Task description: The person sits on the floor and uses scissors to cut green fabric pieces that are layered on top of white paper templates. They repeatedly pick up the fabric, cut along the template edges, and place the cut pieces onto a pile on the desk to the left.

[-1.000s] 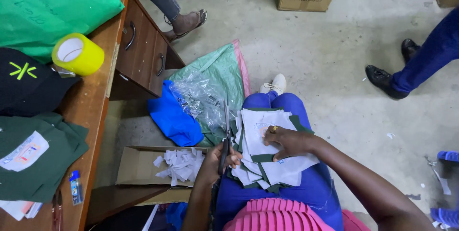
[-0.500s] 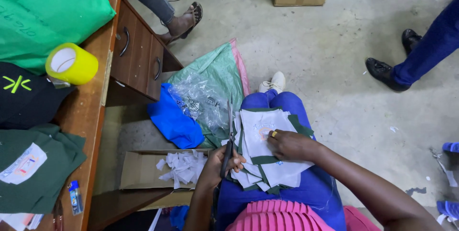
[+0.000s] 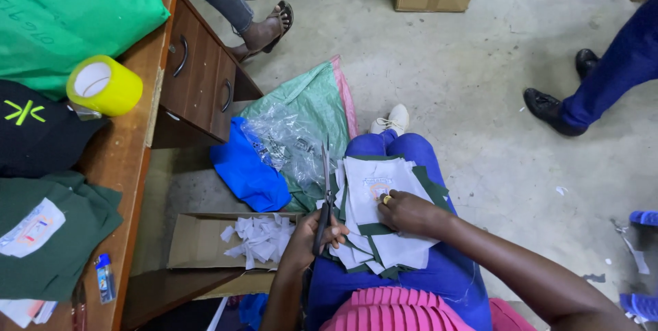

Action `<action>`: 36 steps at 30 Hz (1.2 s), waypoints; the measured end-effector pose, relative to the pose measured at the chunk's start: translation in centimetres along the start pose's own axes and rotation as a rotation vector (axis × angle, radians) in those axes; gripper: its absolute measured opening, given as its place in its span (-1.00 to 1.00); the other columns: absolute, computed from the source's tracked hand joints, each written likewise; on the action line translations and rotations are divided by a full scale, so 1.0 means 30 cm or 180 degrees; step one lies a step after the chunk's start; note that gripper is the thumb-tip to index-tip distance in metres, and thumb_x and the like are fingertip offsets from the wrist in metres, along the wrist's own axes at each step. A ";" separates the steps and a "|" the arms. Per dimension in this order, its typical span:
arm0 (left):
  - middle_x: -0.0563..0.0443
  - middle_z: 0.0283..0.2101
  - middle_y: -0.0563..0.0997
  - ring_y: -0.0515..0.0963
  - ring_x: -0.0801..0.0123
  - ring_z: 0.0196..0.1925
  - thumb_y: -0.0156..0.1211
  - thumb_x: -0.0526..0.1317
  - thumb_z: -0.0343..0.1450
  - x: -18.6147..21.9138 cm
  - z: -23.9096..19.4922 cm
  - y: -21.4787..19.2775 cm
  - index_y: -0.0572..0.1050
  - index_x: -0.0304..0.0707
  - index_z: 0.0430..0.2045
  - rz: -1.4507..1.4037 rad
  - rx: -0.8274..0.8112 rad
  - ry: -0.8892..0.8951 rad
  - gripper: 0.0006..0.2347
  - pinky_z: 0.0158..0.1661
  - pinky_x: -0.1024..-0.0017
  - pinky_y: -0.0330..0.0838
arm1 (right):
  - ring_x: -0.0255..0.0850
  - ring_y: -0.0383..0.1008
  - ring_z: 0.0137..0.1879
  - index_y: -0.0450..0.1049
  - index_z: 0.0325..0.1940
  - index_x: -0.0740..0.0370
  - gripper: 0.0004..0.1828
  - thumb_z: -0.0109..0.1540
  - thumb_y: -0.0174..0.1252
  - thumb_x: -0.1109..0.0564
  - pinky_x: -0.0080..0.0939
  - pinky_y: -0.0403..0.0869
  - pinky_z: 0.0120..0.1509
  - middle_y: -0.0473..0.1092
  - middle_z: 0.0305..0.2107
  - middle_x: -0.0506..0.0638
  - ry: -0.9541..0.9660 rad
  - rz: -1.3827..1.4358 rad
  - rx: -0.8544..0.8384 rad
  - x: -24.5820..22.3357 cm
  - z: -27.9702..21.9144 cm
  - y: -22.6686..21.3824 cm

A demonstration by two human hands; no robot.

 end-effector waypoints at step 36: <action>-0.35 -0.28 0.74 0.72 0.27 -0.38 0.42 -0.34 0.35 -0.020 0.016 0.062 0.48 -0.37 -0.40 0.0097 -0.0040 -0.0188 -0.83 -0.42 0.50 0.56 | 0.17 0.39 -0.34 0.39 -0.27 0.36 -0.87 0.25 0.10 0.20 0.15 0.40 -0.18 0.41 -0.41 0.23 -0.0102 0.0640 -0.0112 -0.003 -0.017 -0.015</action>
Point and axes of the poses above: each hand's wrist, its own z-axis towards the middle knuckle, its own y-axis out of the palm, x = y × z, the point moved 3 cm from there along z, towards the middle knuckle
